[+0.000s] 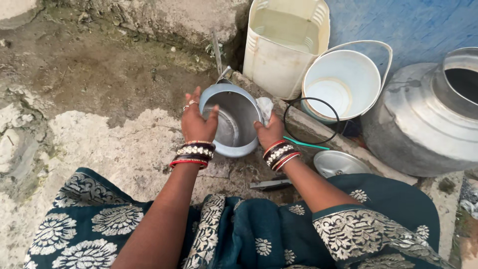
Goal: The person scrubs the inside and outside of a pressure cooker with a scrubber, pours water over it to rinse, wipes it with a cloth, and reattaches the lid with its handle.
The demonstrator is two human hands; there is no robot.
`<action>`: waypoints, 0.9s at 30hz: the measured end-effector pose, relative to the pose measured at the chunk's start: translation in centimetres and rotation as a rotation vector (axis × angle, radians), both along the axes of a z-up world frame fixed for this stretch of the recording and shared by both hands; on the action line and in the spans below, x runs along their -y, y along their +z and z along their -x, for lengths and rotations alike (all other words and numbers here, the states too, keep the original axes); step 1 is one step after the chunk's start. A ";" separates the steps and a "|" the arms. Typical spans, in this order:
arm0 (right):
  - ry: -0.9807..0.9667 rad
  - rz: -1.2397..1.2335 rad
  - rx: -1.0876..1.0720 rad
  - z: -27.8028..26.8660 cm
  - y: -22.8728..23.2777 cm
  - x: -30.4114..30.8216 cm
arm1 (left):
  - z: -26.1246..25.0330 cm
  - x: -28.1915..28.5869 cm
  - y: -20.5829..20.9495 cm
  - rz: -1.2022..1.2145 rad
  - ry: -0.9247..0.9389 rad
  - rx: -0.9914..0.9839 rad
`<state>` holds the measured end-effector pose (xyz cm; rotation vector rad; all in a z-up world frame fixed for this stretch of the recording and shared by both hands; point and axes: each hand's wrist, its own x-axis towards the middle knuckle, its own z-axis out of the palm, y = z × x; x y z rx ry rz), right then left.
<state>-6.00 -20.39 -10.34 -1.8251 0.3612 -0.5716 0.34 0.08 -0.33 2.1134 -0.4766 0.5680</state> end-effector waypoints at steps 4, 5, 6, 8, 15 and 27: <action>-0.062 0.449 0.110 1.8 3.3 -1.3 | 0.0 0.1 -0.8 0.102 -0.035 -0.430; -0.090 0.626 0.199 2.3 4.3 -2.1 | -0.1 0.1 -0.7 0.078 -0.042 -0.299; 0.028 0.452 0.171 2.8 5.3 -2.9 | 0.0 0.4 -0.6 0.055 -0.052 -0.172; 0.261 0.101 0.111 3.4 6.9 -4.7 | 0.2 0.6 -0.3 0.011 -0.099 -0.022; 0.629 -1.424 0.124 -0.5 5.7 -9.0 | 0.2 1.4 0.9 0.021 -0.305 -0.046; 0.682 1.654 -0.478 -2.9 0.1 -0.5 | -1.4 2.3 1.5 -0.174 -0.431 -0.183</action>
